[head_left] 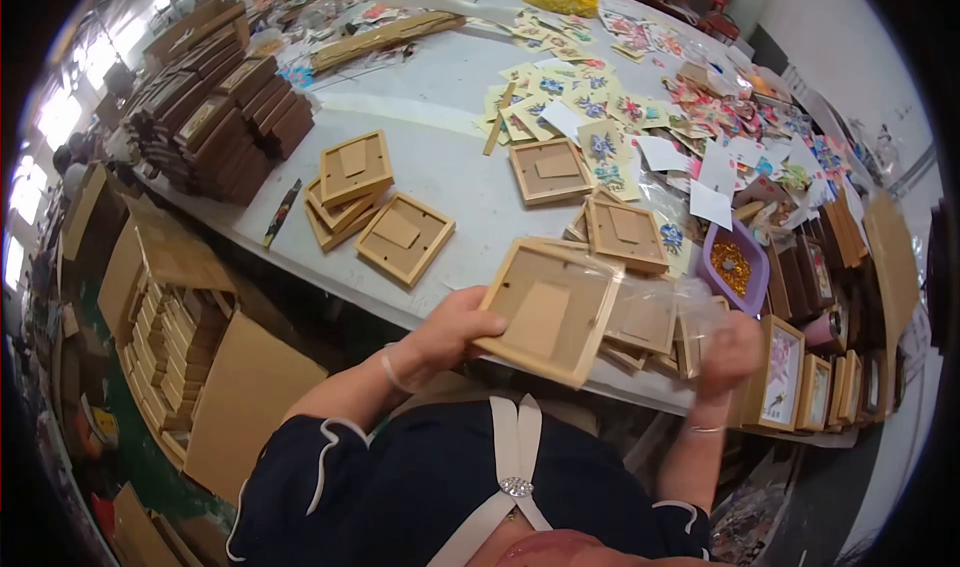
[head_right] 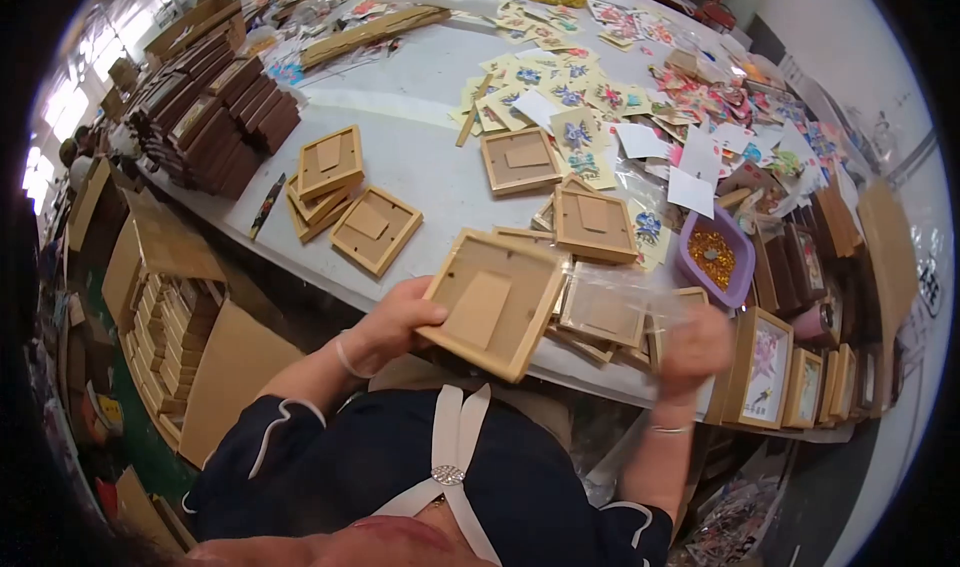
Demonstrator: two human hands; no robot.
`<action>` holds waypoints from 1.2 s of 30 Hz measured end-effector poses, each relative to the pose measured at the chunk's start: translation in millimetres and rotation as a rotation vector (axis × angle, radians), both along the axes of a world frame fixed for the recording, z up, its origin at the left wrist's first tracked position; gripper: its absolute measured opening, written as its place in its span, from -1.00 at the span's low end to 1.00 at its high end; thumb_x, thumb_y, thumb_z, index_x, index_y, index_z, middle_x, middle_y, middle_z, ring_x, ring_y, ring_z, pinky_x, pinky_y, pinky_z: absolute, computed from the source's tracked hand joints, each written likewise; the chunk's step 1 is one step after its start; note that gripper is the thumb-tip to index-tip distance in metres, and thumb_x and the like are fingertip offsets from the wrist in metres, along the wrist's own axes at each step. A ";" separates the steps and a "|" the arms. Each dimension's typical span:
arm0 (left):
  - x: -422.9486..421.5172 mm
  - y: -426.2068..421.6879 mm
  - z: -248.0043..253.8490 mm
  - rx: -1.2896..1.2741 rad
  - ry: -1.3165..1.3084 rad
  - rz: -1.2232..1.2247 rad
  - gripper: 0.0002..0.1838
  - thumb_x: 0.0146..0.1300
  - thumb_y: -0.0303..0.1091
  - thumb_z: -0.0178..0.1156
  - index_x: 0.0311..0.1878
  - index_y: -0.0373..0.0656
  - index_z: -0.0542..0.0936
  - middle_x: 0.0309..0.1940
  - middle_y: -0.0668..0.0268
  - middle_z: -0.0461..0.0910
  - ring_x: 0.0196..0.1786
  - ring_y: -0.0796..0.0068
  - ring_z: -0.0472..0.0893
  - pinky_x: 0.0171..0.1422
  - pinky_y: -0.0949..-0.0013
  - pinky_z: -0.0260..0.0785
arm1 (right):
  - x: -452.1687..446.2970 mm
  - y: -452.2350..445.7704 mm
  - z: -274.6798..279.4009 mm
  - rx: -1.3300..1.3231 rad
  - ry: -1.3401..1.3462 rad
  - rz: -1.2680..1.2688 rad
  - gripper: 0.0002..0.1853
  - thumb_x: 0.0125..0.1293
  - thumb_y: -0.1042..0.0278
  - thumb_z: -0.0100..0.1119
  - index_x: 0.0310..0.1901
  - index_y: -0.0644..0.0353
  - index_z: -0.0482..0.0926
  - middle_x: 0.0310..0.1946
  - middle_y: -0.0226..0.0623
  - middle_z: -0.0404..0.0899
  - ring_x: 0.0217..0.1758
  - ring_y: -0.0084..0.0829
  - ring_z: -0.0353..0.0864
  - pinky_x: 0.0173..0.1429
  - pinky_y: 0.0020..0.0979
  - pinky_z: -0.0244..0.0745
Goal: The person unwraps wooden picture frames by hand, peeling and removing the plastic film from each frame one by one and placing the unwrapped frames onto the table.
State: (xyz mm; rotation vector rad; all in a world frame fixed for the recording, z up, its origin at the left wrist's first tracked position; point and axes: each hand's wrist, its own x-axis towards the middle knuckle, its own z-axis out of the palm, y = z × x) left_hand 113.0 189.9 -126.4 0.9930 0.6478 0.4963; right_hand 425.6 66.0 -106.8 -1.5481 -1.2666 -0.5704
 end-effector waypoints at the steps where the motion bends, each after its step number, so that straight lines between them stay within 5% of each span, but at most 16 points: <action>1: -5.8 5.8 -4.2 0.031 0.028 0.015 -0.72 0.02 -0.40 0.16 -0.19 -0.31 0.45 -0.50 0.32 0.47 -0.63 0.68 0.30 -0.61 0.67 0.11 | 8.9 -11.1 18.3 -0.114 0.033 -0.089 -0.94 0.07 0.59 -0.01 -0.45 0.30 0.48 -0.51 -0.28 0.47 -0.48 -0.34 0.36 -0.31 -0.43 0.33; 4: -6.3 23.8 9.7 0.005 0.002 -0.064 -0.72 0.00 -0.46 0.14 -0.17 -0.30 0.46 -0.47 0.31 0.48 -0.51 0.65 0.41 -0.38 0.65 0.27 | 45.3 -42.2 21.0 -0.132 0.067 -0.172 -0.94 0.12 0.55 -0.01 -0.45 0.28 0.47 -0.58 -0.31 0.41 -0.52 -0.37 0.29 -0.38 -0.45 0.25; 8: -9.7 100.7 0.2 0.284 0.142 0.126 -0.87 -0.01 -0.42 0.16 -0.37 -0.22 0.46 -0.58 0.42 0.43 -0.62 0.68 0.32 -0.61 0.62 0.12 | 76.5 -102.5 24.1 -0.154 0.089 -0.655 -0.87 0.18 0.46 -0.08 -0.47 0.28 0.43 -0.63 -0.24 0.40 -0.60 -0.30 0.23 -0.42 -0.38 0.25; 11: -6.5 152.8 -7.3 0.196 0.155 0.494 -0.86 0.09 -0.35 0.13 -0.41 -0.18 0.41 -0.63 0.35 0.41 -0.70 0.63 0.29 -0.70 0.60 0.06 | 82.6 -148.2 17.3 -0.855 0.173 -0.875 -0.79 0.09 0.28 0.05 -0.43 0.28 0.46 -0.52 -0.17 0.53 -0.51 -0.15 0.42 -0.34 -0.25 0.34; 13: -1.5 185.2 -15.3 0.231 0.344 0.657 -0.80 0.16 -0.28 0.09 -0.41 -0.22 0.41 -0.68 0.30 0.42 -0.75 0.59 0.28 -0.74 0.55 0.05 | 94.9 -181.2 -9.2 -1.059 0.295 -0.725 -0.70 0.04 0.19 0.13 -0.35 0.30 0.51 -0.49 -0.13 0.54 -0.46 -0.12 0.45 -0.29 -0.25 0.37; 16: 6.2 217.6 -24.2 0.192 0.512 0.814 -0.73 0.16 -0.22 0.11 -0.38 -0.29 0.43 -0.71 0.28 0.42 -0.77 0.59 0.29 -0.77 0.51 0.14 | 50.3 -159.3 24.9 -1.201 0.348 -0.661 -0.64 -0.04 0.15 0.19 -0.31 0.30 0.53 -0.47 -0.13 0.56 -0.45 -0.12 0.47 -0.28 -0.27 0.38; 19: 14.1 227.6 -32.6 0.212 0.754 0.823 -0.71 0.14 -0.22 0.13 -0.30 -0.31 0.46 -0.61 0.17 0.50 -0.66 0.39 0.44 -0.60 0.35 0.36 | 47.3 -146.4 32.2 -1.254 0.368 -0.668 -0.65 -0.01 0.19 0.18 -0.29 0.31 0.52 -0.50 -0.16 0.54 -0.48 -0.20 0.45 -0.31 -0.31 0.37; 21: 19.7 224.0 -49.8 1.109 1.094 1.066 -0.66 0.12 -0.22 0.15 -0.18 -0.32 0.48 -0.40 0.03 0.57 -0.39 0.10 0.56 -0.23 0.17 0.45 | 46.7 -135.1 31.5 -1.008 0.342 -0.575 -0.70 0.02 0.24 0.17 -0.32 0.34 0.53 -0.49 -0.19 0.55 -0.48 -0.22 0.46 -0.35 -0.36 0.35; 23: 32.3 206.1 -42.7 1.655 1.186 1.076 -0.58 0.08 -0.18 0.16 -0.09 -0.31 0.48 -0.20 -0.03 0.56 -0.14 -0.03 0.53 0.02 0.14 0.35 | 45.6 -116.8 28.3 -0.771 0.212 -0.455 -0.75 0.03 0.31 0.16 -0.31 0.32 0.54 -0.48 -0.23 0.55 -0.47 -0.27 0.46 -0.36 -0.39 0.33; 24: 42.6 201.4 -45.5 1.653 1.190 1.074 -0.58 0.08 -0.18 0.16 -0.09 -0.31 0.48 -0.20 -0.03 0.56 -0.14 -0.03 0.53 0.02 0.14 0.35 | 45.4 -106.6 25.7 -0.774 0.212 -0.453 -0.75 0.03 0.31 0.16 -0.31 0.32 0.54 -0.48 -0.23 0.55 -0.47 -0.27 0.46 -0.36 -0.39 0.33; 26: 66.7 192.8 -49.3 1.236 0.976 0.512 -0.55 0.09 -0.09 0.10 -0.12 -0.30 0.44 -0.35 -0.03 0.57 -0.27 -0.05 0.55 -0.15 0.15 0.38 | 46.7 -81.6 19.3 -0.663 0.146 -0.238 -0.78 0.02 0.37 0.16 -0.29 0.30 0.54 -0.43 -0.24 0.56 -0.44 -0.30 0.47 -0.32 -0.41 0.34; 28: 94.6 192.0 -45.6 1.003 1.040 0.318 -0.51 0.04 -0.09 0.10 -0.13 -0.36 0.50 -0.27 -0.02 0.58 -0.21 0.01 0.56 -0.12 0.20 0.38 | 41.4 -51.2 10.0 -0.562 0.173 -0.081 -0.82 0.04 0.42 0.13 -0.31 0.30 0.51 -0.47 -0.31 0.49 -0.46 -0.42 0.39 -0.34 -0.47 0.31; 35: 137.0 220.1 -66.5 0.757 1.044 0.322 -0.61 -0.05 -0.16 0.04 -0.35 -0.35 0.59 -0.39 -0.05 0.59 -0.34 -0.06 0.55 -0.23 0.17 0.40 | 23.9 109.1 7.2 -0.694 0.198 0.344 -0.66 0.08 0.28 0.09 -0.15 0.32 0.52 -0.25 -0.23 0.58 -0.26 -0.29 0.49 -0.11 -0.41 0.37; 36: 137.9 219.9 -66.2 0.755 1.050 0.313 -0.61 -0.05 -0.19 0.04 -0.32 -0.36 0.58 -0.36 -0.04 0.59 -0.34 -0.06 0.55 -0.23 0.18 0.40 | 15.6 136.2 20.3 -0.881 0.265 0.344 -0.60 0.07 0.20 0.05 -0.11 0.31 0.50 -0.23 -0.22 0.58 -0.24 -0.26 0.50 -0.10 -0.41 0.38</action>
